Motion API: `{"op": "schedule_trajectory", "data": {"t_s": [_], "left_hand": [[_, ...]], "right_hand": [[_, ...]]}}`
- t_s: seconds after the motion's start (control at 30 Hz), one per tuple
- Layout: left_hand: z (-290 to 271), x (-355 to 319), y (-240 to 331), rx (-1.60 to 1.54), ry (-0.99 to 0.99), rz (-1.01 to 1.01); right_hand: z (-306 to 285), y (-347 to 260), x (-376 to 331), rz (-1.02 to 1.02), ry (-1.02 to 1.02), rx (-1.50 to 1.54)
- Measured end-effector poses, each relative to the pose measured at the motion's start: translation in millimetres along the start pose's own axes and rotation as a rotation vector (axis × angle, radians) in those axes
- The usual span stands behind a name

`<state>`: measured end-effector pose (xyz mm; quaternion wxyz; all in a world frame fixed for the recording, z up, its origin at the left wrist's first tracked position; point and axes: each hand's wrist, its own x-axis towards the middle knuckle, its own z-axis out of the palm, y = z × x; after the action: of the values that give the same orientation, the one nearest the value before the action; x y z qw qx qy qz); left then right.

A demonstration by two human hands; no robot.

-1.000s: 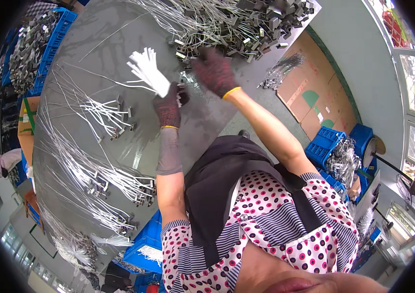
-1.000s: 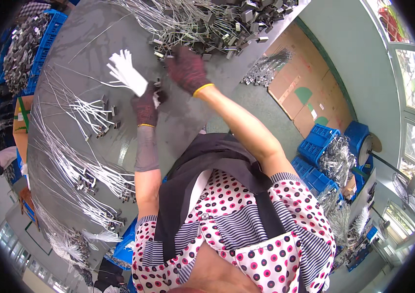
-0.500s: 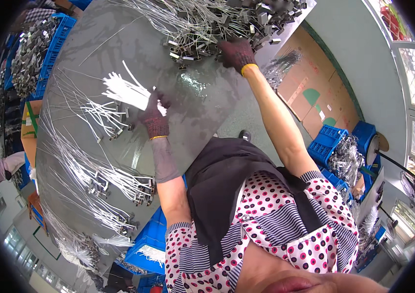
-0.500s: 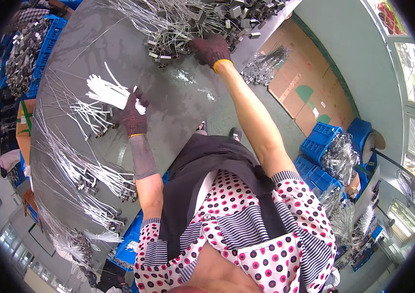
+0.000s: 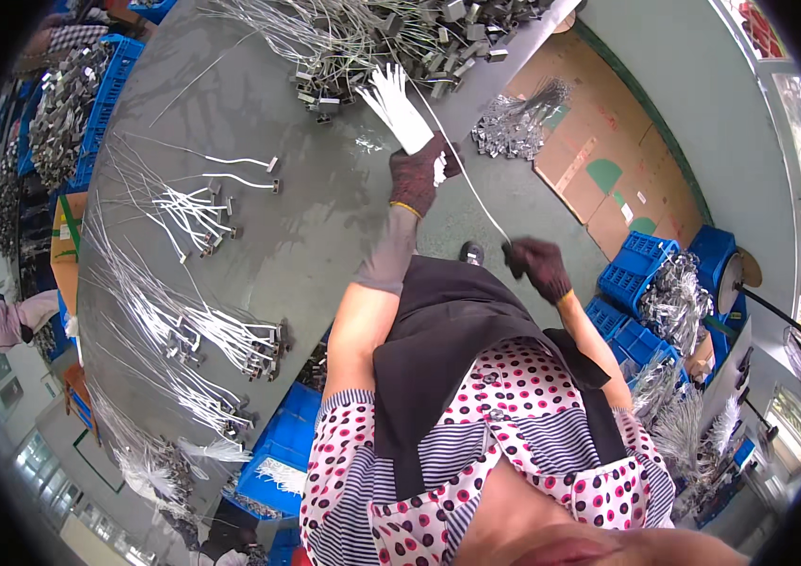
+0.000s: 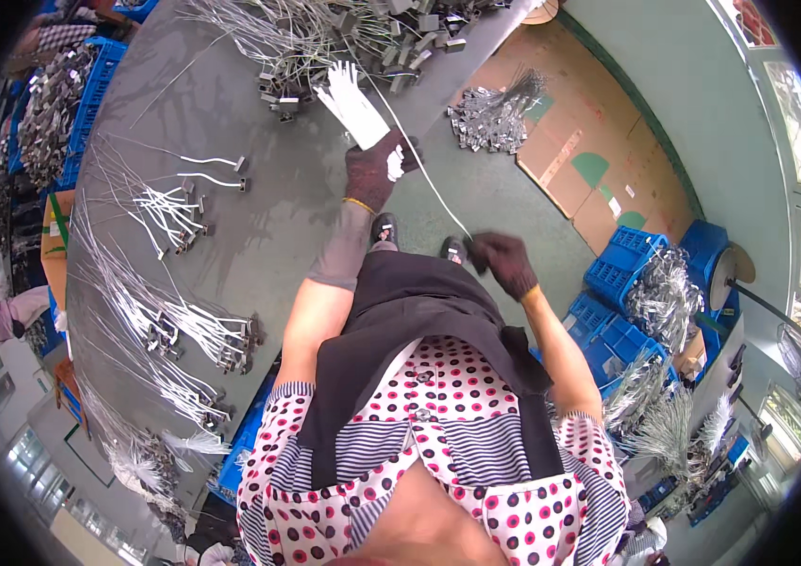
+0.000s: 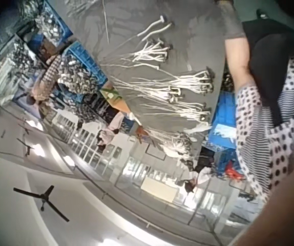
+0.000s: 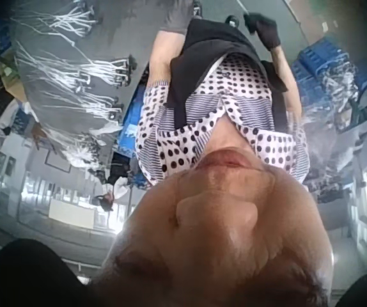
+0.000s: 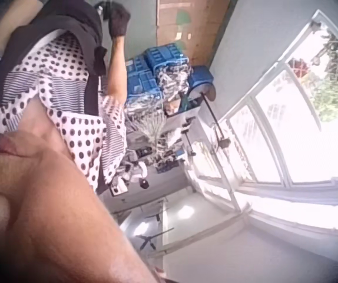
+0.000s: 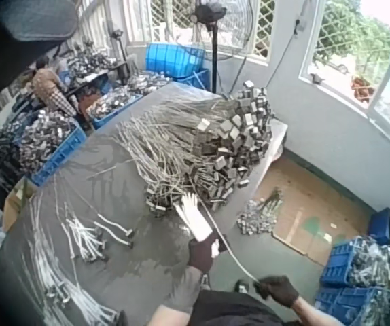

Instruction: Organizing and bundling white electrical wires at a manual assembly station.

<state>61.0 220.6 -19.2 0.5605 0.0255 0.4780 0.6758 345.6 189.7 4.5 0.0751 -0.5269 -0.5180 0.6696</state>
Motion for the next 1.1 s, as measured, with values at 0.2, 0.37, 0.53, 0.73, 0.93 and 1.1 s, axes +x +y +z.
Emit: {"op": "schedule_trajectory", "data": {"t_s": [0.2, 0.37, 0.53, 0.73, 0.93, 1.1], "left_hand": [[14.4, -8.1, -18.3, -0.12, -0.014, -0.082], [-1.6, -16.1, 25.5, -0.172, -0.012, 0.169], [4.3, -31.7, 76.2, -0.294, 0.13, 0.329], [-25.8, -32.2, 63.4, -0.253, 0.186, 0.34], [-38.7, -35.5, 37.8, -0.433, 0.043, 0.228], [-33.2, -52.6, 16.6, -0.002, 0.136, 0.21]], "right_hand": [[-60.1, 150.1, -96.2, 0.182, 0.13, -0.054], [-86.2, 186.1, -124.0, 0.209, 0.183, -0.057], [-84.3, 122.4, -127.5, 0.315, 0.21, -0.052], [-113.8, 168.2, -92.9, 0.286, 0.194, -0.067], [-80.8, 107.4, -38.7, 0.167, 0.148, -0.244], [-3.2, 2.8, 37.0, -0.042, -0.007, -0.145]]}}
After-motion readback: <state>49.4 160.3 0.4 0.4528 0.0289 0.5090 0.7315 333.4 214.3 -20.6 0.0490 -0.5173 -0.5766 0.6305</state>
